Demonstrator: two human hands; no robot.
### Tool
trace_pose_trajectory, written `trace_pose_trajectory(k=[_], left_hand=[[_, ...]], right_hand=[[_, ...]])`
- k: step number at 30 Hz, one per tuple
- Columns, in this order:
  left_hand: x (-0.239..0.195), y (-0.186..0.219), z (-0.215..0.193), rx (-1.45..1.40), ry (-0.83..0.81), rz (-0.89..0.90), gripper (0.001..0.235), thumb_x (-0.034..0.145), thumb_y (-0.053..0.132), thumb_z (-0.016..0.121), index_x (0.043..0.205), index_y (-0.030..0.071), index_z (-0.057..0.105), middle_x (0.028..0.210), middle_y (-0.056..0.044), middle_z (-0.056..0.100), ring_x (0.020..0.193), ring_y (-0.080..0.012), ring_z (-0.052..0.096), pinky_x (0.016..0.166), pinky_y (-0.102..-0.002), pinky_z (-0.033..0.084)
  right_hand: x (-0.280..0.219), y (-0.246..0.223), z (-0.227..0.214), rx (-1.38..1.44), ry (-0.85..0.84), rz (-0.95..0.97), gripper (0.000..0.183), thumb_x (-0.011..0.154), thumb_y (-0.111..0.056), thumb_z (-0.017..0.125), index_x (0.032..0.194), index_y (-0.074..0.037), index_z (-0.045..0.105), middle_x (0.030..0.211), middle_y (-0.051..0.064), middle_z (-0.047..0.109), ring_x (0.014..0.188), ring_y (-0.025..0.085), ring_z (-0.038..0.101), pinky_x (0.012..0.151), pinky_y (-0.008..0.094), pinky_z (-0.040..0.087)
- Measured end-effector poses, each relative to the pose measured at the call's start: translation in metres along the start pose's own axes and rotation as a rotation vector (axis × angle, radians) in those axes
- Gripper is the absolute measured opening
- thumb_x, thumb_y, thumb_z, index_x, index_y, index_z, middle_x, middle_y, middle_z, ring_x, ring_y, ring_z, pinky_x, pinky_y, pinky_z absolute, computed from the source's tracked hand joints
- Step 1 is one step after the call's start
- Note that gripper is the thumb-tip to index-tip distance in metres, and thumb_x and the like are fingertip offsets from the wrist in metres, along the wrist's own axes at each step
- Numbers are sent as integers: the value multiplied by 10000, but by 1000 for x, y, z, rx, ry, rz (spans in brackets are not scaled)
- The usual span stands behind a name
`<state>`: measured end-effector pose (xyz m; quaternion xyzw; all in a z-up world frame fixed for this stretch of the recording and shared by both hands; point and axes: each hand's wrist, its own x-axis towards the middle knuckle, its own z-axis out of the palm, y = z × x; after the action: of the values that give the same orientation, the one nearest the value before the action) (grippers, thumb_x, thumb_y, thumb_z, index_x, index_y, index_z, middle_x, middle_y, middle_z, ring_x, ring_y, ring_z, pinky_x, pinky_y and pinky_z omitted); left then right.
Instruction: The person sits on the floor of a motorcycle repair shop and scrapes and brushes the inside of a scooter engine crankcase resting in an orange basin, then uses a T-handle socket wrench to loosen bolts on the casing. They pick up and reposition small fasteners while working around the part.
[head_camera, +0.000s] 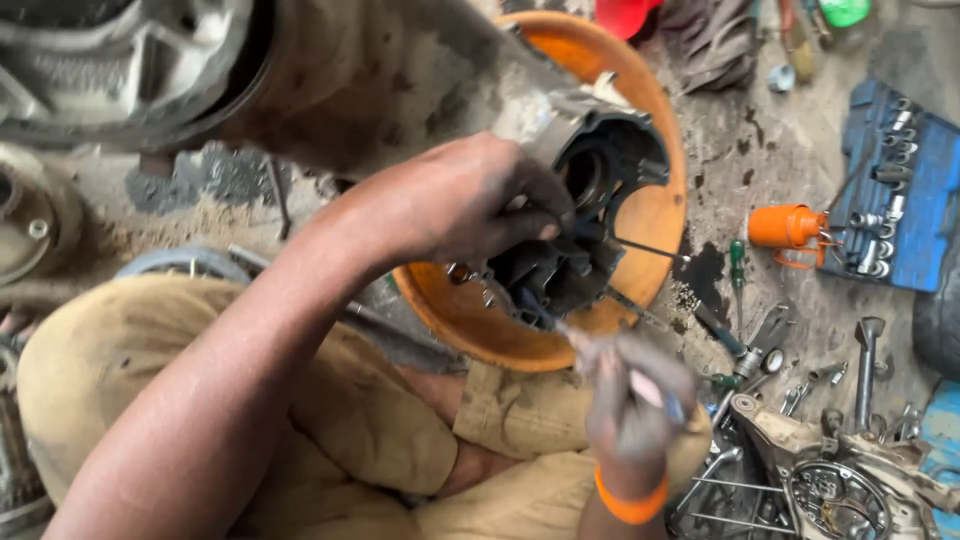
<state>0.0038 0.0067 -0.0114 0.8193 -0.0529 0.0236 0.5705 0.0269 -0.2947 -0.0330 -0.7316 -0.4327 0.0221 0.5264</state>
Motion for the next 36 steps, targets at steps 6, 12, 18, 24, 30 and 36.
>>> trace_pose_trajectory(k=[6, 12, 18, 24, 30, 36], left_hand=[[0, 3, 2, 78, 27, -34, 238, 859, 152, 736, 1089, 173, 796, 1011, -51, 800, 889, -208, 771, 812, -361, 586], [2, -1, 0, 122, 12, 7, 249, 857, 144, 730, 1097, 158, 797, 989, -90, 791, 896, -235, 769, 811, -373, 604], [-3, 2, 10, 180, 73, 74, 268, 932, 178, 671, 1188, 141, 738, 988, -101, 785, 870, -271, 760, 790, -408, 589], [-3, 14, 2, 161, -63, -115, 192, 962, 233, 627, 1088, 155, 749, 917, -97, 767, 835, -267, 755, 742, -401, 597], [-3, 6, 2, 111, 7, 29, 218, 907, 160, 668, 1103, 134, 760, 920, -124, 770, 849, -308, 746, 750, -423, 578], [0, 1, 1, 162, -1, 83, 239, 903, 146, 697, 1129, 94, 755, 973, -146, 771, 877, -315, 751, 762, -425, 585]], right_hand=[[12, -30, 0, -78, 84, 111, 95, 1055, -50, 544, 1148, -52, 526, 902, 121, 702, 642, 107, 656, 545, 203, 554], [24, -10, 10, 25, -30, 139, 133, 1086, 12, 575, 1194, -39, 516, 897, 113, 652, 707, 124, 623, 591, 233, 564], [7, 17, 19, 125, 59, 222, 142, 1138, 71, 544, 1200, -31, 467, 918, 126, 668, 721, 138, 628, 667, 261, 553], [-59, 85, -39, 1139, 626, 1104, 127, 1026, -190, 453, 1051, -71, 488, 812, 64, 646, 636, 227, 644, 543, 295, 558], [-1, -2, 4, 237, 193, 42, 104, 1078, -49, 491, 1144, -6, 560, 836, 158, 741, 630, 182, 750, 530, 304, 592], [8, -8, 29, 403, 178, 326, 63, 1124, -29, 526, 1141, 13, 570, 850, 161, 698, 618, 152, 650, 510, 302, 555]])
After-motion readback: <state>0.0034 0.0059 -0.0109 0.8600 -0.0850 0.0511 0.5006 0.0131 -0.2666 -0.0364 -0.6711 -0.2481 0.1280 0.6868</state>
